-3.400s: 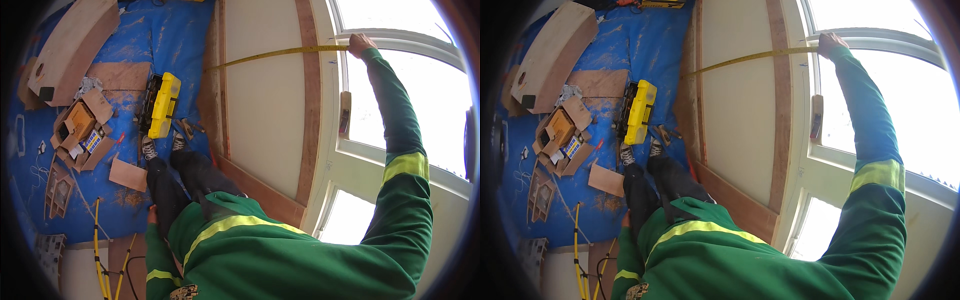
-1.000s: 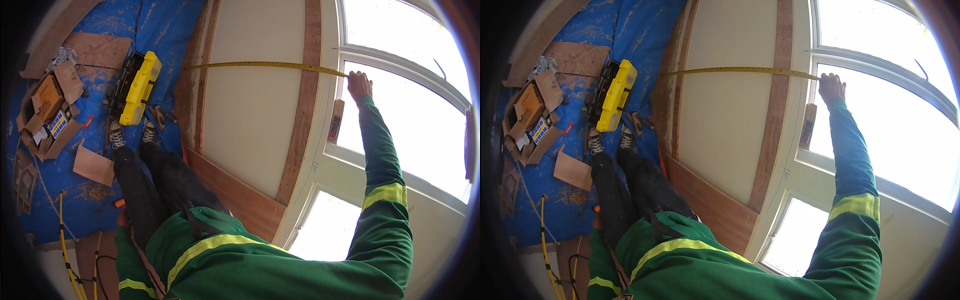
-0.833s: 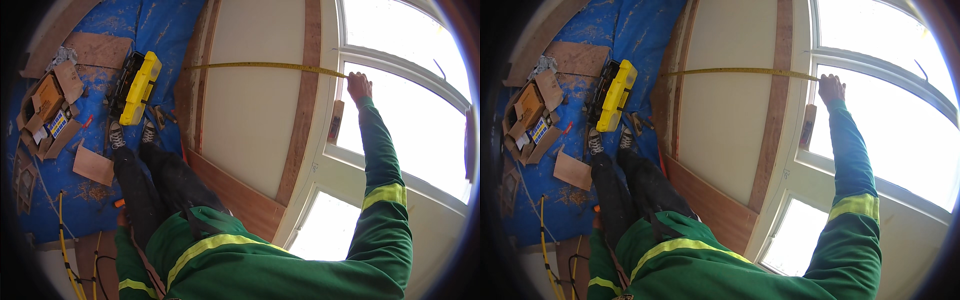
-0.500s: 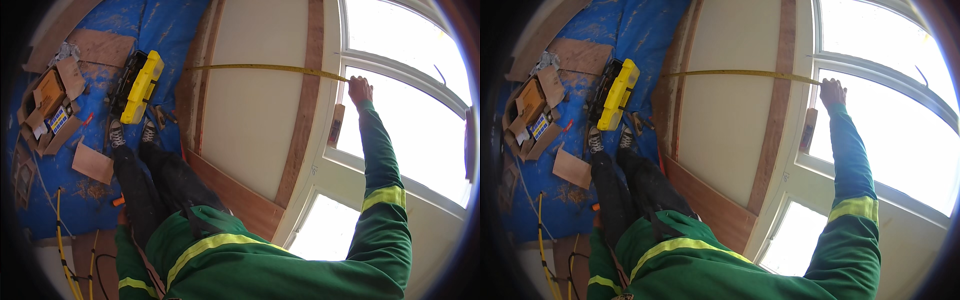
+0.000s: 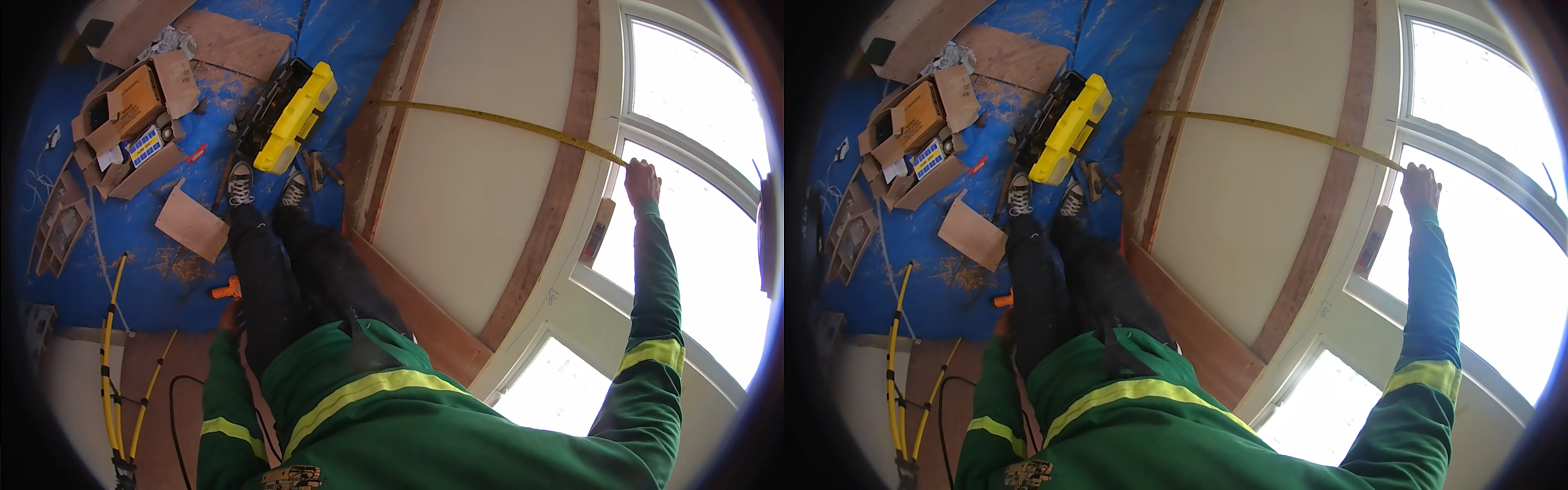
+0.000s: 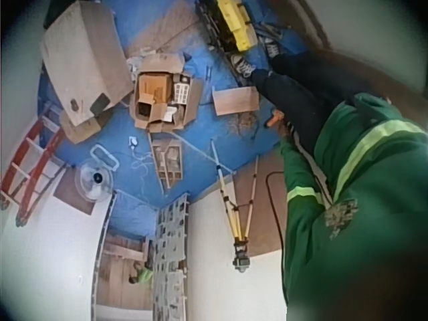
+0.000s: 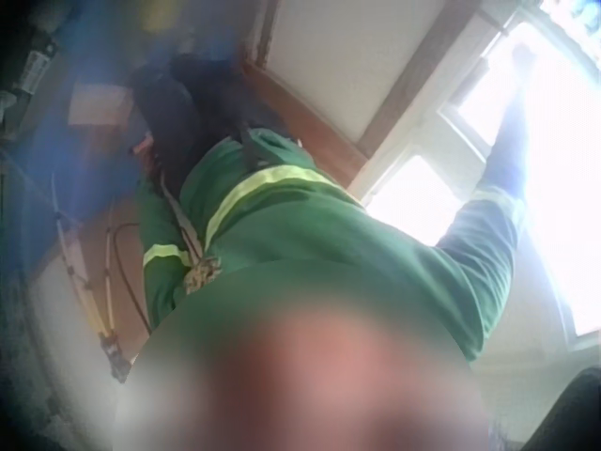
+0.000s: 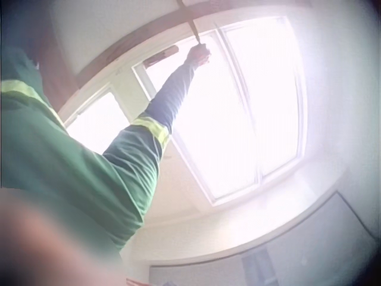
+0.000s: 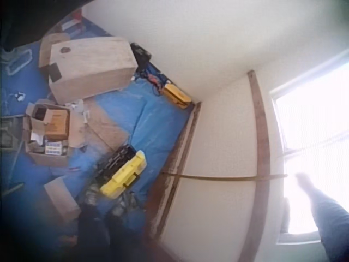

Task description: The person positions and secures a wooden trim piece along the top edge of a window frame. They use a tape measure to check dimensions and a utility knife to trim the wood for a precise fit. The person also moves around the room to retrieve tools and materials.

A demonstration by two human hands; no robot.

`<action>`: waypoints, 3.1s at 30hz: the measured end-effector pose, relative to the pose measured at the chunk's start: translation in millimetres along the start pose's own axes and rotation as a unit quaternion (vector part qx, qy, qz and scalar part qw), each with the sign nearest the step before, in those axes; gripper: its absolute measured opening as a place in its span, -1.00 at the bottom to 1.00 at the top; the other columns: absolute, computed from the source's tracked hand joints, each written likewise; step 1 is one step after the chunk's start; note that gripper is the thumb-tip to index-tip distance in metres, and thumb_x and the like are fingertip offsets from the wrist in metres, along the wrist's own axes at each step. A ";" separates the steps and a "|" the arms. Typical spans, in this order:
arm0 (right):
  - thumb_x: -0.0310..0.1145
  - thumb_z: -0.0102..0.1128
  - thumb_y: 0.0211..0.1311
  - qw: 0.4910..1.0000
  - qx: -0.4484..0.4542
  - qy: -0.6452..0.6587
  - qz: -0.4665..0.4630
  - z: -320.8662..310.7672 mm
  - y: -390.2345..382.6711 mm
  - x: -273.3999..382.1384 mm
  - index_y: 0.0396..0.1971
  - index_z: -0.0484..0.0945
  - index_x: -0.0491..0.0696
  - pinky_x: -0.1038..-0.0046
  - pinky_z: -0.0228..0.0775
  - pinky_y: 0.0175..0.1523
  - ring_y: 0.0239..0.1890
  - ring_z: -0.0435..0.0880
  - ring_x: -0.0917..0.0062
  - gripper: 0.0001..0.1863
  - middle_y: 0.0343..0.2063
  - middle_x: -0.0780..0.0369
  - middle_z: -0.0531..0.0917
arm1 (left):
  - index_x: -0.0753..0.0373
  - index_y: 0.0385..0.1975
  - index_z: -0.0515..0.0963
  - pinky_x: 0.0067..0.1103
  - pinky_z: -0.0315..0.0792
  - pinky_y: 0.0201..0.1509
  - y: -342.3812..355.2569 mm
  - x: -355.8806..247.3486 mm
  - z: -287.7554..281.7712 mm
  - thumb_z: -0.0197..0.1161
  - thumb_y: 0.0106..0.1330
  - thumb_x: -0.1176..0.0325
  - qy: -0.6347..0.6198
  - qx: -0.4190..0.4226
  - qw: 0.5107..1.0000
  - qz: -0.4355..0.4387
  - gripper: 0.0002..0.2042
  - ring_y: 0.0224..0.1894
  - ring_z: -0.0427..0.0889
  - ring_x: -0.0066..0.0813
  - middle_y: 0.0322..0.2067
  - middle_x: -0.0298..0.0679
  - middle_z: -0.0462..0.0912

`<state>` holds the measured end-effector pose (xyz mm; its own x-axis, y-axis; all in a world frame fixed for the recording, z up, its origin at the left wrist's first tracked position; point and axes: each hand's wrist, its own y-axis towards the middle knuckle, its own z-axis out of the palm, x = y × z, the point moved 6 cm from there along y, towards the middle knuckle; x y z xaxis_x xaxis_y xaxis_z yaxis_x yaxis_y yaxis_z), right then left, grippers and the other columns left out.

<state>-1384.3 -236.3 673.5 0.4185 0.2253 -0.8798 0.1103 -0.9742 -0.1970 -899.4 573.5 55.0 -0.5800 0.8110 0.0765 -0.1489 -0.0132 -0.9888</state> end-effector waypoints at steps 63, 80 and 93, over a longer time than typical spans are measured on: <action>-0.23 0.08 0.48 0.998 0.056 0.009 0.012 -10.5 18.2 0.4 -0.18 0.68 0.01 -0.06 0.48 0.08 0.02 0.70 0.20 -0.77 -0.20 0.17 0.72 | 0.36 0.34 0.42 -0.26 0.46 0.32 36.1 14.1 -3.2 0.06 0.56 0.06 0.206 0.072 0.951 0.218 -0.47 0.26 0.55 -0.14 0.26 -0.06 0.54; -0.25 0.06 0.47 0.996 0.072 -0.048 0.008 -16.5 22.2 7.2 -0.16 0.72 0.03 -0.02 0.54 0.06 0.01 0.74 0.16 -0.76 -0.14 0.14 0.76 | 0.25 0.28 0.51 -0.17 0.51 0.23 86.1 52.1 -46.9 0.22 0.43 0.02 0.421 0.096 0.810 0.396 -0.46 0.16 0.65 -0.02 0.16 0.03 0.64; -0.23 0.19 0.40 0.993 0.120 0.022 0.007 -2.1 39.5 4.9 -0.28 0.73 -0.02 0.00 0.58 -0.09 -0.12 0.74 0.00 -0.78 -0.22 0.04 0.76 | 0.19 0.34 0.44 -0.19 0.45 0.25 65.1 40.9 -54.1 0.09 0.53 0.02 0.451 0.033 0.820 0.349 -0.49 0.20 0.56 -0.09 0.21 -0.01 0.55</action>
<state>-1376.0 -273.7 662.4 0.4577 0.2070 -0.8647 -0.1107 -0.9517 -0.2864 -889.5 637.4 -13.2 0.2824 0.6943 -0.6620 -0.0934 -0.6669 -0.7393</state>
